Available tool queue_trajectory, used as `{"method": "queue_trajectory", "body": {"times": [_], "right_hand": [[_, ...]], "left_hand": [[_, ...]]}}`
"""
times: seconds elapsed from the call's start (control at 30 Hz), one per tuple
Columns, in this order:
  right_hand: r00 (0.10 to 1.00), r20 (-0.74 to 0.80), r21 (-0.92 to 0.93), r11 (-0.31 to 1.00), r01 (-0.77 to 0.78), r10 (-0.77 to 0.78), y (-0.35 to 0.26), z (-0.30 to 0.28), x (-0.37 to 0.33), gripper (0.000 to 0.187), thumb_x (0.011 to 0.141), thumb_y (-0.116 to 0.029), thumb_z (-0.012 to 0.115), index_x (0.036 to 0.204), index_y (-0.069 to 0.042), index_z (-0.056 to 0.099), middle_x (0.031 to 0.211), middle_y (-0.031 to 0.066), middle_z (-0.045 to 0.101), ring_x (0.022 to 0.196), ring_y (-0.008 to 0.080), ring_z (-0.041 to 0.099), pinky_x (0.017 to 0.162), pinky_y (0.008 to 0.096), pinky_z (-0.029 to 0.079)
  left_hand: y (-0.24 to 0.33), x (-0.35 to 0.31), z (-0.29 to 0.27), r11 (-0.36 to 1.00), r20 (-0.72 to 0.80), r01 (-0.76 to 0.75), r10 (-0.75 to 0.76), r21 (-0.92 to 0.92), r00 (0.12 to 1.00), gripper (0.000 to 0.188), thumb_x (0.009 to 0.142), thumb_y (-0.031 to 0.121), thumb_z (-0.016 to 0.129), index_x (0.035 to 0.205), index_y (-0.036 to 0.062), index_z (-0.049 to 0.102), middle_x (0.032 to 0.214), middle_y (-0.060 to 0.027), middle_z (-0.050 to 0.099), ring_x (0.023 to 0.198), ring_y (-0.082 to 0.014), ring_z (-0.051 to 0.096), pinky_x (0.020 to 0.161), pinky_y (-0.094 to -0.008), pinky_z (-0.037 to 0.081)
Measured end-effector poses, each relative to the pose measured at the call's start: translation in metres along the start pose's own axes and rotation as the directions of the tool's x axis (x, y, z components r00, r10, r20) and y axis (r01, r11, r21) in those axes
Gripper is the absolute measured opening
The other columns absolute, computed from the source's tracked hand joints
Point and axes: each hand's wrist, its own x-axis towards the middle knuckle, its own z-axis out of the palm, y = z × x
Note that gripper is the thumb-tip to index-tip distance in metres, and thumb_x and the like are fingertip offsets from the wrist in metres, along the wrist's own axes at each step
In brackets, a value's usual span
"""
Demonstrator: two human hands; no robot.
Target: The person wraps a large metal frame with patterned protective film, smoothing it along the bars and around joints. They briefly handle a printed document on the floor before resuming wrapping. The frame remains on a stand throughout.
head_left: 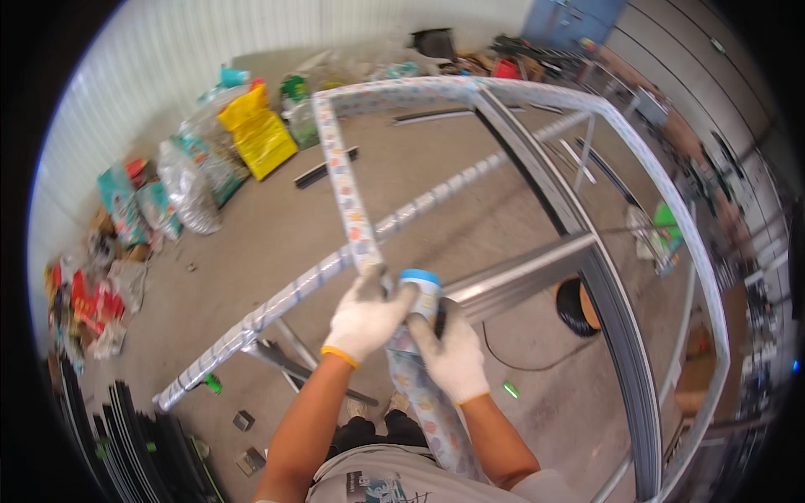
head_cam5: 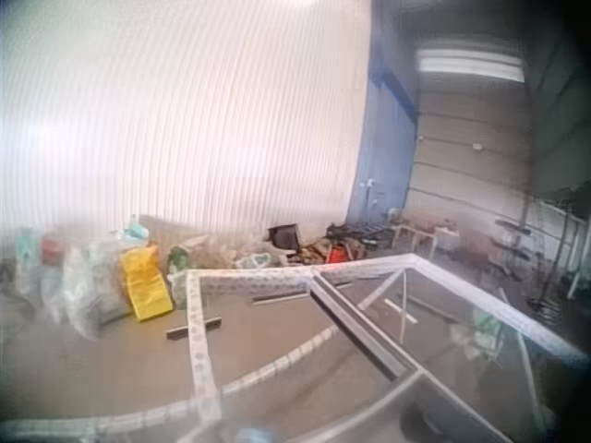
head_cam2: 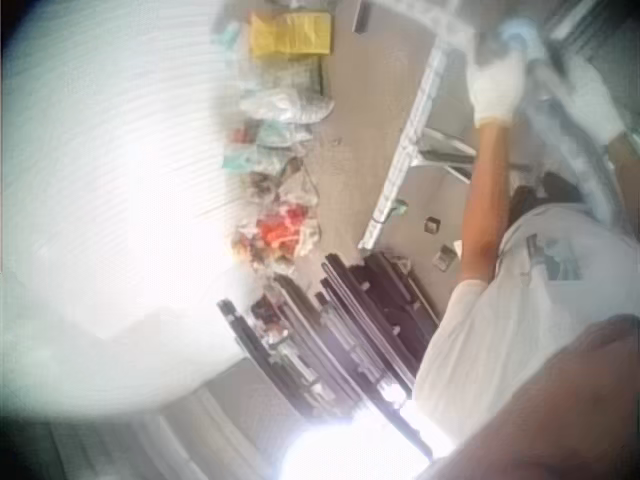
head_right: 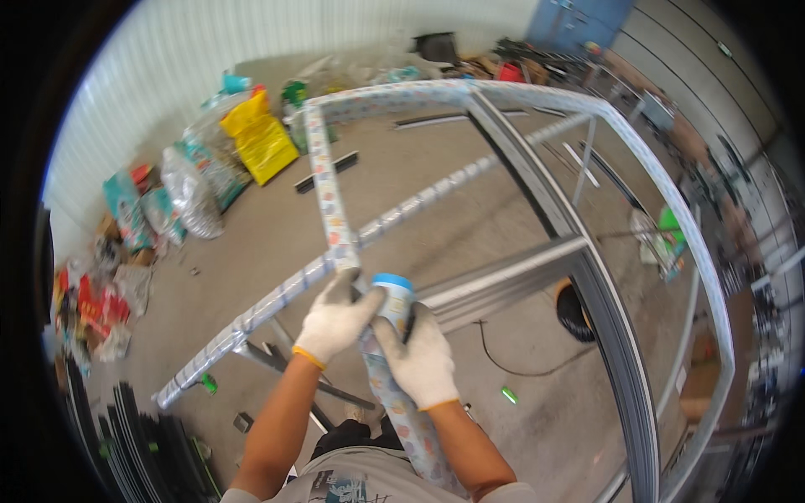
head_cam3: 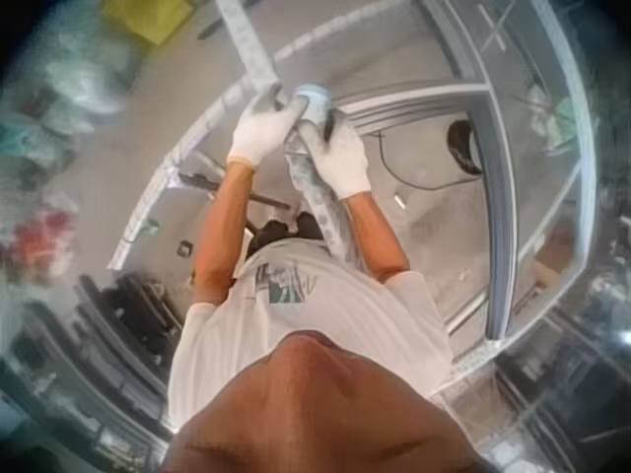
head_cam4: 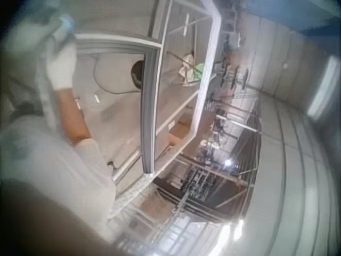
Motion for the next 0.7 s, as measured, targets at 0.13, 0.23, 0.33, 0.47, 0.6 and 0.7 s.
{"method": "queue_trajectory", "body": {"times": [0.13,0.23,0.33,0.47,0.6,0.7], "right_hand": [[0.995,0.004,0.076,0.993,-0.096,0.096,0.002,-0.003,-0.004,0.067,0.104,-0.051,0.068,0.140,0.005,0.063,0.121,0.0306,0.076,0.115,0.0469,0.074,0.100,0.0515,0.058],[0.992,0.030,0.076,0.989,-0.123,0.121,0.010,-0.007,-0.007,0.069,0.105,-0.054,0.066,0.141,0.004,0.063,0.124,0.0315,0.075,0.119,0.0473,0.073,0.103,0.0514,0.057],[0.995,-0.023,0.075,0.993,-0.095,0.097,0.017,-0.010,-0.011,0.070,0.105,-0.054,0.066,0.142,0.005,0.062,0.127,0.0326,0.074,0.121,0.0485,0.072,0.104,0.0520,0.056],[0.987,-0.101,-0.019,0.992,-0.128,0.126,0.016,-0.012,-0.024,0.066,0.104,-0.050,0.069,0.143,0.004,0.062,0.118,0.0286,0.075,0.112,0.0432,0.075,0.099,0.0518,0.058],[0.982,-0.182,-0.040,0.998,-0.056,0.048,-0.006,-0.013,-0.062,0.056,0.100,-0.036,0.078,0.138,0.002,0.064,0.105,0.0223,0.075,0.096,0.0369,0.077,0.088,0.0462,0.061],[0.984,-0.147,0.054,0.992,0.110,-0.101,-0.036,-0.005,-0.106,0.037,0.096,-0.020,0.080,0.125,0.001,0.069,0.094,0.0164,0.073,0.083,0.0335,0.076,0.076,0.0416,0.061]], "left_hand": [[-0.011,0.005,0.008,0.996,-0.056,-0.029,0.025,-0.084,0.998,0.083,0.097,0.058,0.066,0.148,-0.0077,0.063,0.124,-0.0318,0.077,0.123,-0.0467,0.073,0.109,-0.0473,0.054],[-0.032,0.010,0.012,0.993,-0.116,-0.093,0.084,-0.071,0.990,0.074,0.102,0.055,0.062,0.147,-0.0042,0.064,0.134,-0.0320,0.073,0.132,-0.0468,0.068,0.112,-0.0482,0.051],[-0.059,0.013,0.009,0.970,-0.083,-0.236,0.241,0.064,0.967,0.063,0.108,0.044,0.058,0.148,-0.0037,0.062,0.139,-0.0293,0.070,0.129,-0.0455,0.067,0.109,-0.0497,0.053],[-0.091,0.001,-0.001,0.942,-0.202,-0.067,-0.001,-0.328,0.979,0.057,0.110,0.038,0.061,0.151,-0.0017,0.059,0.119,-0.0183,0.071,0.102,-0.0305,0.072,0.088,-0.0429,0.058],[-0.118,-0.033,-0.014,0.836,-0.219,-0.008,-0.135,-0.549,0.966,0.064,0.110,0.044,0.058,0.155,-0.0013,0.057,0.106,-0.0041,0.062,0.076,-0.0106,0.056,0.067,-0.0274,0.050],[-0.146,-0.057,-0.023,0.803,-0.259,-0.056,-0.125,-0.593,0.958,0.066,0.109,0.042,0.061,0.156,-0.0037,0.055,0.108,-0.0050,0.063,0.080,-0.0116,0.057,0.071,-0.0273,0.051]]}}
